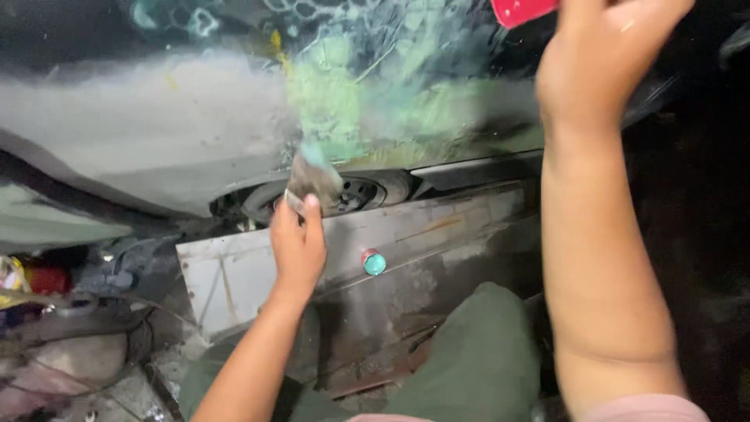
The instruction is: The person scoops a light blue paste from a small container onto a metal mixing board using a red plastic scraper. They mix the paste on the board and then apply it to the underside of a car's body panel near the wheel well, smoothing it with the scraper.
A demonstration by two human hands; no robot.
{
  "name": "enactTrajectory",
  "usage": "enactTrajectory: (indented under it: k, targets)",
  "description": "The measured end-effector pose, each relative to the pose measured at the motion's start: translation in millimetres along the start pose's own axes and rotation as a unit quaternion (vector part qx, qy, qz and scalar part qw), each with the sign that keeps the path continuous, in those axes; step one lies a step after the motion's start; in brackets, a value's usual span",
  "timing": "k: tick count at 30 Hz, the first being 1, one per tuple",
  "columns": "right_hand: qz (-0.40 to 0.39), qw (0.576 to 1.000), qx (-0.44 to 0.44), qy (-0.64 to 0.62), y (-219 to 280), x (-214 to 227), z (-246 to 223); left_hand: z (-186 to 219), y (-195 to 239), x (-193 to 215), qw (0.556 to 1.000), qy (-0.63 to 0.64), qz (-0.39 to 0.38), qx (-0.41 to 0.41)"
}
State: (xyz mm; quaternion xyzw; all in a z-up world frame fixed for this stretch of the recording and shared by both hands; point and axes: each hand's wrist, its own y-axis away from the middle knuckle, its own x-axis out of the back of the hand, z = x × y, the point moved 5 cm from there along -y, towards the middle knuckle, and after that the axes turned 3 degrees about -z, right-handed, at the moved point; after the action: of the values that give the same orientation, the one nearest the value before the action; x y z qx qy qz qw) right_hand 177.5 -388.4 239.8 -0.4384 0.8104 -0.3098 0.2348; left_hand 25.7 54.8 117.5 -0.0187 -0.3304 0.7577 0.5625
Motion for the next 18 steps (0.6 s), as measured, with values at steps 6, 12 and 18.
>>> enactTrajectory:
  k: [6,12,18]
  targets:
    - [-0.184,0.825,0.424,0.325,121,-108,-141,97,-87,32,0.851,-0.281,0.129,-0.424]
    - [-0.148,0.801,0.397,0.423,166,-124,-33,43,-92,-5,0.850,-0.379,0.068,-0.359]
    - [-0.164,0.841,0.345,0.384,207,-121,13,3,-75,-32,0.859,-0.370,0.080,-0.344]
